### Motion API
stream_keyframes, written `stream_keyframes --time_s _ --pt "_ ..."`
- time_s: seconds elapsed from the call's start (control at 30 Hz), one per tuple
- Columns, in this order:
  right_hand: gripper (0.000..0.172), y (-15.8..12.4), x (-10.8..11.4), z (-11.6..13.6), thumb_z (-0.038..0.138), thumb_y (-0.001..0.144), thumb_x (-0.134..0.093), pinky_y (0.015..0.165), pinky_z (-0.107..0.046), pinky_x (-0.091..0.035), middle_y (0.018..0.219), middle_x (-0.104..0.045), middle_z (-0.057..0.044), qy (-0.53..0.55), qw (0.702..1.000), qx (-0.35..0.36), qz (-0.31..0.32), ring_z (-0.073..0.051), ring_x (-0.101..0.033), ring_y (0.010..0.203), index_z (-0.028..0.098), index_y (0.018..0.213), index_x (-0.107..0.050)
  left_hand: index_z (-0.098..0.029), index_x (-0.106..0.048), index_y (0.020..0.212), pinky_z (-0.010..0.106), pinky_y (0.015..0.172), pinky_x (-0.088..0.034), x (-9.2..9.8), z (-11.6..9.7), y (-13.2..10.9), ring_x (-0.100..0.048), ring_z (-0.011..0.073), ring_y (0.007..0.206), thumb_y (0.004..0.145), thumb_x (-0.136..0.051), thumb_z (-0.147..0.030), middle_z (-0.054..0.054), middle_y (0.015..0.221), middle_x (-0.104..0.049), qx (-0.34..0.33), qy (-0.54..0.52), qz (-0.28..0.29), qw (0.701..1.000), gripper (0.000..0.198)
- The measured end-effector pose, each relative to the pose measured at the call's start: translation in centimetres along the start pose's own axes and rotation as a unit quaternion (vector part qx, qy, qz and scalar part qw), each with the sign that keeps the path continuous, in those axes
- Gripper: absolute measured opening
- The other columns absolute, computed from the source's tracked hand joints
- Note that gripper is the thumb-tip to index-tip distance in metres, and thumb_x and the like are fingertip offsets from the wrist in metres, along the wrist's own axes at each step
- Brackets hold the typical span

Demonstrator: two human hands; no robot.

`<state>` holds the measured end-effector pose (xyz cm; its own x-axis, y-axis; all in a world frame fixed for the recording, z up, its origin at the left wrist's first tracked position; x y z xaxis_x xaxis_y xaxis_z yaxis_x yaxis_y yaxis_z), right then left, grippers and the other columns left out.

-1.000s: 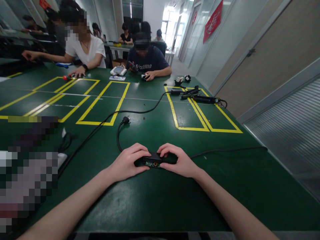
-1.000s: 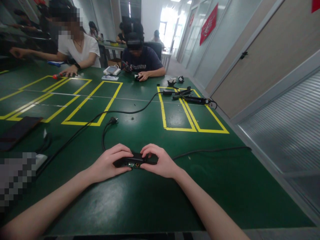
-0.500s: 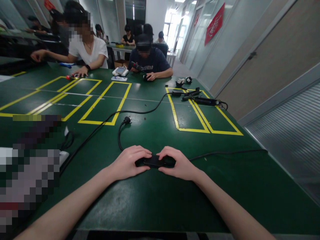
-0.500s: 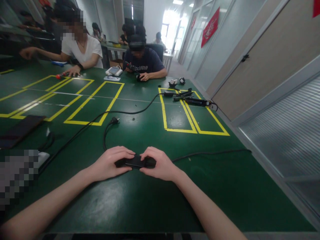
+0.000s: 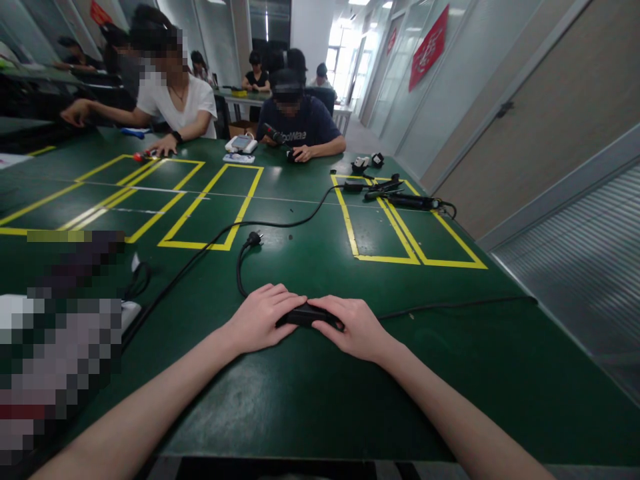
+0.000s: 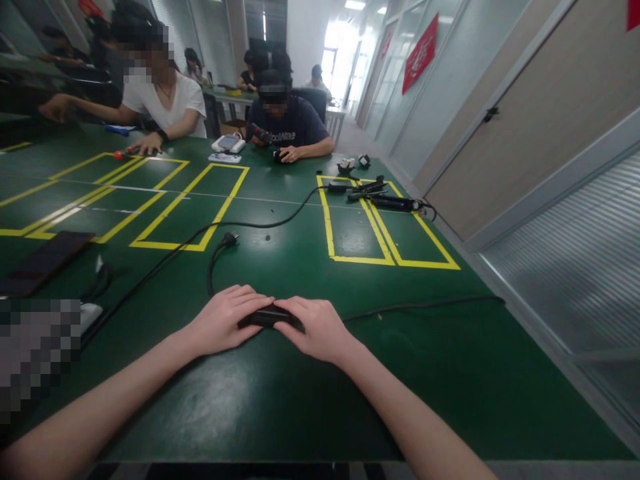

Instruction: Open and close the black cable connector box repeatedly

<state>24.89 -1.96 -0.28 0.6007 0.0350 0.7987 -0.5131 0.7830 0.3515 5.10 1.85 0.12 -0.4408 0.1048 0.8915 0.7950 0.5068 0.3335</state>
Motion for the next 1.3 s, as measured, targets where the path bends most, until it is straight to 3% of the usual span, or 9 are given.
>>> stream_keyframes --time_s 0.13,0.33,0.5,0.6,0.7,0.83,1.07,1.3 --pt "0.039 0.1 0.2 0.4 0.044 0.097 -0.069 0.074 -0.034 -0.056 0.107 -0.076 -0.010 -0.044 0.998 0.033 0.012 -0.025 -0.073 0.090 0.020 0.128 -0.067 -0.016 -0.068 0.125 0.039 0.084 -0.054 0.3 -0.4 0.0 -0.068 0.0263 0.097 0.099 -0.062 -0.036 0.011 0.104 -0.075 -0.008 0.005 0.003 1.000 0.034" --pt "0.028 0.3 0.3 0.7 0.036 0.101 -0.064 0.073 -0.037 -0.056 0.100 -0.077 -0.010 -0.047 0.996 0.069 -0.017 -0.024 -0.066 0.084 0.018 0.121 -0.068 -0.015 -0.066 0.127 0.038 0.087 -0.056 0.3 -0.6 0.1 -0.070 0.0246 0.099 0.102 -0.057 -0.035 0.012 0.109 -0.074 -0.019 -0.029 -0.011 0.999 0.033" --pt "0.030 0.2 0.7 0.6 0.036 0.095 -0.072 0.080 -0.039 -0.059 0.110 -0.076 -0.011 -0.020 0.991 0.094 -0.089 -0.024 -0.070 0.093 0.020 0.121 -0.068 -0.016 -0.067 0.123 0.040 0.089 -0.058 0.2 -0.4 0.0 -0.072 0.0246 0.098 0.102 -0.060 -0.035 0.010 0.107 -0.076 -0.022 -0.041 -0.012 0.999 0.029" --pt "0.024 0.2 0.9 0.8 0.031 0.095 -0.073 0.078 -0.037 -0.060 0.103 -0.076 -0.010 -0.004 0.988 0.108 -0.113 -0.023 -0.071 0.090 0.020 0.115 -0.068 -0.016 -0.066 0.127 0.040 0.090 -0.059 0.4 -0.5 0.0 -0.074 0.0249 0.101 0.101 -0.061 -0.034 0.011 0.111 -0.077 -0.035 -0.050 -0.043 0.997 0.032" --pt "0.020 0.2 1.0 0.9 0.028 0.093 -0.075 0.074 -0.036 -0.059 0.096 -0.075 -0.009 0.011 0.988 0.106 -0.108 -0.022 -0.070 0.086 0.020 0.110 -0.068 -0.017 -0.065 0.129 0.038 0.090 -0.060 0.4 -0.7 0.0 -0.075 0.0235 0.101 0.101 -0.062 -0.032 0.011 0.112 -0.078 -0.057 -0.069 -0.084 0.992 0.032" --pt "0.023 0.2 0.9 0.7 0.028 0.092 -0.075 0.079 -0.037 -0.061 0.103 -0.074 -0.009 0.030 0.990 0.097 -0.100 -0.023 -0.071 0.093 0.021 0.113 -0.067 -0.016 -0.068 0.118 0.039 0.091 -0.060 0.4 -0.9 -0.1 -0.076 0.0222 0.092 0.100 -0.065 -0.030 0.008 0.102 -0.079 -0.075 -0.075 -0.108 0.988 0.023" --pt "0.024 0.2 0.6 0.7 0.022 0.089 -0.075 0.083 -0.037 -0.059 0.106 -0.072 -0.009 0.050 0.994 0.067 -0.073 -0.024 -0.069 0.099 0.022 0.111 -0.064 -0.017 -0.068 0.117 0.035 0.085 -0.060 0.5 -1.1 0.1 -0.077 0.0216 0.095 0.098 -0.067 -0.028 0.008 0.106 -0.079 -0.060 -0.095 -0.094 0.989 0.022" --pt "0.015 0.4 0.7 1.0 0.020 0.090 -0.072 0.073 -0.033 -0.055 0.093 -0.070 -0.006 0.031 0.995 0.069 -0.062 -0.021 -0.067 0.086 0.022 0.101 -0.062 -0.018 -0.068 0.113 0.034 0.082 -0.057 0.1 -1.1 0.1 -0.075 0.0211 0.091 0.098 -0.066 -0.026 0.006 0.101 -0.079 -0.052 -0.089 -0.085 0.991 0.018"
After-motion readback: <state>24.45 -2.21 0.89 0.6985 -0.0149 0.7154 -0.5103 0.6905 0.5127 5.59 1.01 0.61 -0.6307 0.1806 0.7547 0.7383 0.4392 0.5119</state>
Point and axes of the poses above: each hand's wrist, its own y-axis towards the middle knuckle, its own x-axis out of the back of the hand, z = x × y, the point moved 4 cm from there along y, towards the middle knuckle
